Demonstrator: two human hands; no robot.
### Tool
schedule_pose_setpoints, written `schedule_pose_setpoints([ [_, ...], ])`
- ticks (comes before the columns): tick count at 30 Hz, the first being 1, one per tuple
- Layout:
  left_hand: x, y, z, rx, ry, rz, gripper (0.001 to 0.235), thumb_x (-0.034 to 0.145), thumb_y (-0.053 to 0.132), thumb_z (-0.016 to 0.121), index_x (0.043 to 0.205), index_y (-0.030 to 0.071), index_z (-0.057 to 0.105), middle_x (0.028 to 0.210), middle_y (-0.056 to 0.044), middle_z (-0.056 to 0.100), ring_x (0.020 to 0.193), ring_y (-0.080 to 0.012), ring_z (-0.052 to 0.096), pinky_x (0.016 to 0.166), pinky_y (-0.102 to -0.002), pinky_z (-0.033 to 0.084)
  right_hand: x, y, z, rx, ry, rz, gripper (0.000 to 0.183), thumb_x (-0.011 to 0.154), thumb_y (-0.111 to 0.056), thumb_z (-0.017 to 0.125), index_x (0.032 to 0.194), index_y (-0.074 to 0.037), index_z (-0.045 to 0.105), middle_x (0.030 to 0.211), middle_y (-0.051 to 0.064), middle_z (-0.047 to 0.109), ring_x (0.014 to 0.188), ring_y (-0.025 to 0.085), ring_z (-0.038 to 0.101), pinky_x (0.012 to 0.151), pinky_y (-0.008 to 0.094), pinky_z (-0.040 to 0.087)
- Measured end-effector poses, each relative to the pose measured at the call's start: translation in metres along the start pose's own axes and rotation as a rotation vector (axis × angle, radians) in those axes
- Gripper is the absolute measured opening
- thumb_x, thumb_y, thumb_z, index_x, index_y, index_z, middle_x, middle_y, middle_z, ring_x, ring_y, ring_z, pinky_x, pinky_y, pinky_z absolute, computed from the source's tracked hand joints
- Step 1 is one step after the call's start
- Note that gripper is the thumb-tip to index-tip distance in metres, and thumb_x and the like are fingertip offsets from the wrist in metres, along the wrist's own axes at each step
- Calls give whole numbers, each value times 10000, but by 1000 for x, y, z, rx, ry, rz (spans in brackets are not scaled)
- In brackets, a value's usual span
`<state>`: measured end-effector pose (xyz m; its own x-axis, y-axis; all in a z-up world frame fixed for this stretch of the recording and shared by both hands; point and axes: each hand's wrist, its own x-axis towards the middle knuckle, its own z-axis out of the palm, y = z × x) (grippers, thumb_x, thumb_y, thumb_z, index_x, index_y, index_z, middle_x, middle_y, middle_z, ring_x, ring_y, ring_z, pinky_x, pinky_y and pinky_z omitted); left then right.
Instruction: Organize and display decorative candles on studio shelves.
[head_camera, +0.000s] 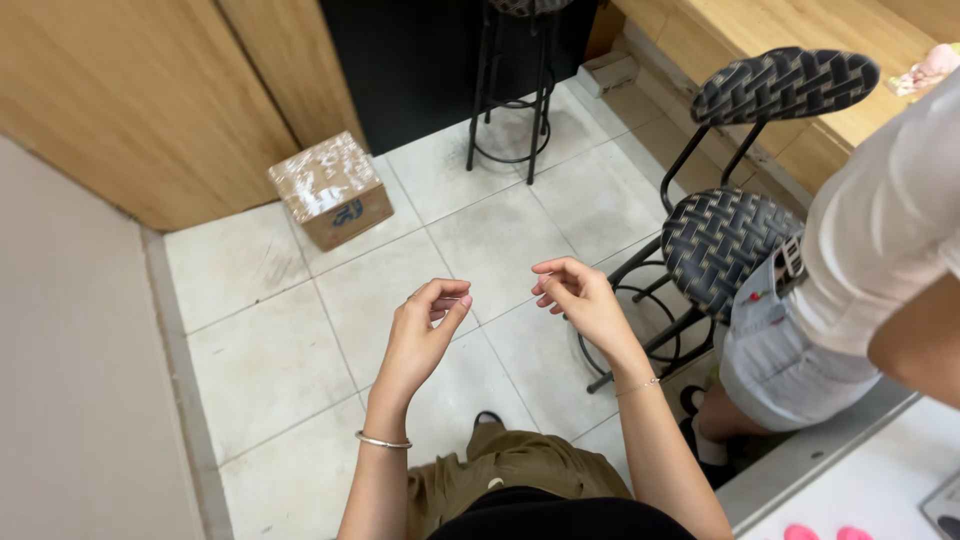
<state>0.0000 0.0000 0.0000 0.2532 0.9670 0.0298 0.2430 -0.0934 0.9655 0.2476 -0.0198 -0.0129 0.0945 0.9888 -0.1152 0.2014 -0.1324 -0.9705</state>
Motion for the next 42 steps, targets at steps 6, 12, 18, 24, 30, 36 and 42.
schedule_pose_setpoints([
  [6, 97, -5, 23, 37, -92, -50, 274, 939, 234, 689, 1138, 49, 721, 1078, -76, 767, 974, -176, 744, 843, -329, 595, 76, 5, -40, 41, 64, 23, 239, 958, -93, 583, 1166, -55, 694, 944, 38, 748, 830, 115, 711, 705, 266, 564],
  [12, 197, 5, 42, 33, -198, -89, 283, 942, 239, 678, 1148, 50, 722, 1060, -88, 782, 954, -184, 742, 833, -335, 574, 148, 18, -74, 70, 168, 59, 236, 964, -76, 577, 1169, -52, 693, 949, 35, 749, 831, 111, 704, 706, 259, 554],
  [18, 332, -11, 66, 18, -327, 60, 266, 944, 224, 690, 1137, 42, 711, 1085, -87, 771, 990, -177, 750, 857, -323, 589, 242, 19, -108, 91, 284, 51, 232, 964, -66, 577, 1168, -33, 684, 945, 47, 742, 820, 121, 704, 702, 263, 560],
  [24, 480, 13, 84, 26, -460, 193, 251, 945, 208, 695, 1127, 36, 713, 1102, -88, 767, 1005, -188, 755, 858, -321, 588, 341, -2, -141, 77, 446, 65, 231, 966, -71, 579, 1166, -35, 689, 932, 51, 746, 816, 123, 708, 695, 267, 558],
  [30, 582, 25, 124, 2, -588, 199, 256, 941, 202, 693, 1136, 37, 704, 1136, -80, 758, 1014, -183, 751, 818, -318, 588, 410, -2, -175, 104, 578, 88, 238, 957, -71, 582, 1167, -35, 689, 942, 48, 743, 829, 119, 702, 708, 266, 561],
  [36, 654, 27, 184, 7, -734, 193, 266, 949, 207, 687, 1152, 36, 696, 1161, -93, 755, 1023, -192, 751, 824, -319, 585, 457, 4, -226, 121, 701, 115, 253, 950, -56, 571, 1171, -34, 691, 944, 48, 742, 827, 127, 701, 705, 272, 561],
  [42, 724, 60, 255, 33, -796, 266, 256, 959, 196, 682, 1163, 43, 701, 1149, -103, 743, 1021, -202, 734, 829, -322, 580, 514, 31, -311, 174, 827, 112, 218, 992, -100, 572, 1171, -38, 682, 933, 56, 750, 825, 127, 715, 689, 267, 556],
])
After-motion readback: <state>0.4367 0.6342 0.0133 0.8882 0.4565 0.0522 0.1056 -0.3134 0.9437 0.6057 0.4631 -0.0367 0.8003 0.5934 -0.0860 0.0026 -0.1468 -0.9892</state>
